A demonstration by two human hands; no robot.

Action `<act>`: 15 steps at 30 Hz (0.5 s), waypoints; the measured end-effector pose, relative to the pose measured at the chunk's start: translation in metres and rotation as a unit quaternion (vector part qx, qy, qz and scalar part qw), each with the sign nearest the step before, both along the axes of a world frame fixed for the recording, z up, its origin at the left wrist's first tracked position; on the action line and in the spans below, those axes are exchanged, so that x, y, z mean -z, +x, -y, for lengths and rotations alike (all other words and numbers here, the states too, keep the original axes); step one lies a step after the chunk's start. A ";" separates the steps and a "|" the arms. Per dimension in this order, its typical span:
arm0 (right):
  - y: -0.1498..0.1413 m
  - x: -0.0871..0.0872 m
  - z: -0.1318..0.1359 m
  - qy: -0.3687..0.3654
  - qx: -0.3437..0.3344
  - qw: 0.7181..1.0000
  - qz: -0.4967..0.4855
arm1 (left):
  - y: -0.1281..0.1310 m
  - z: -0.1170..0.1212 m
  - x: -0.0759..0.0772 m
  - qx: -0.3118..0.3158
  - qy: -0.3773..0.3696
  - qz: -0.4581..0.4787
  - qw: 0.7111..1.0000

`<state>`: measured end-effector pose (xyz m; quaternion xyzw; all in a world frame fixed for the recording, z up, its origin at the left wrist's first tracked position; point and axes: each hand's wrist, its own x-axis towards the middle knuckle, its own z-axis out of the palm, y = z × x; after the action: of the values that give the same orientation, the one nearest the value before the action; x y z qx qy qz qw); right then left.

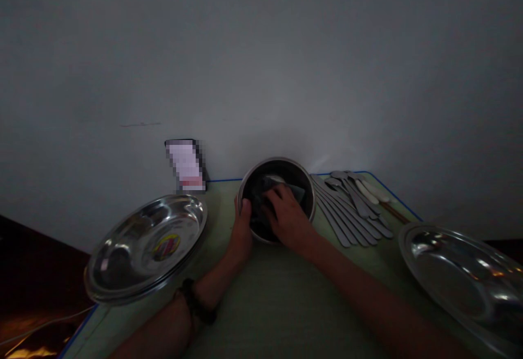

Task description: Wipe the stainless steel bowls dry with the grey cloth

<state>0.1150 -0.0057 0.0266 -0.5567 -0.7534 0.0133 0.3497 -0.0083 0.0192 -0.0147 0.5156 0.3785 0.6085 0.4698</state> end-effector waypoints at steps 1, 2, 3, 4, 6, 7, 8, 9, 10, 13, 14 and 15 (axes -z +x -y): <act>-0.003 -0.001 0.001 0.007 -0.018 1.000 -0.022 | 0.000 0.000 0.000 0.006 -0.003 0.007 1.000; -0.005 -0.003 0.002 0.015 -0.031 0.998 -0.048 | 0.001 0.000 0.000 0.014 -0.008 0.017 1.000; -0.006 -0.005 0.003 0.019 -0.045 0.996 -0.076 | 0.001 0.000 0.000 0.019 -0.015 0.027 0.999; -0.006 -0.008 0.003 0.012 -0.066 0.993 -0.101 | 0.001 0.000 -0.001 0.023 -0.025 0.037 0.999; -0.004 -0.013 0.002 -0.034 -0.120 0.984 -0.128 | 0.002 0.000 -0.003 0.028 -0.056 0.065 0.996; -0.001 -0.015 0.002 -0.066 -0.143 0.980 -0.123 | 0.002 0.000 -0.004 0.030 -0.075 0.085 0.993; 0.002 -0.017 0.003 -0.097 -0.157 0.977 -0.104 | 0.002 -0.001 -0.004 0.031 -0.093 0.106 0.990; 0.005 -0.019 0.005 -0.125 -0.162 0.976 -0.072 | 0.002 -0.002 -0.005 0.031 -0.109 0.126 0.985; 0.008 -0.020 0.007 -0.150 -0.158 0.975 -0.033 | 0.002 -0.003 -0.005 0.029 -0.121 0.145 0.982; 0.013 -0.027 0.018 -0.224 -0.154 0.959 0.085 | 0.000 -0.008 -0.006 0.017 -0.142 0.170 0.975; 0.014 -0.032 0.021 -0.252 -0.159 0.948 0.113 | 0.000 -0.008 -0.006 0.019 -0.146 0.172 0.974; 0.015 -0.037 0.024 -0.275 -0.169 0.937 0.132 | 0.000 -0.009 -0.006 0.025 -0.150 0.173 0.973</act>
<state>0.1299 -0.0298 0.0631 -0.4921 -0.8428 0.2055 0.0728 -0.0083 0.0278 -0.0084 0.3355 0.3651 0.6128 0.6153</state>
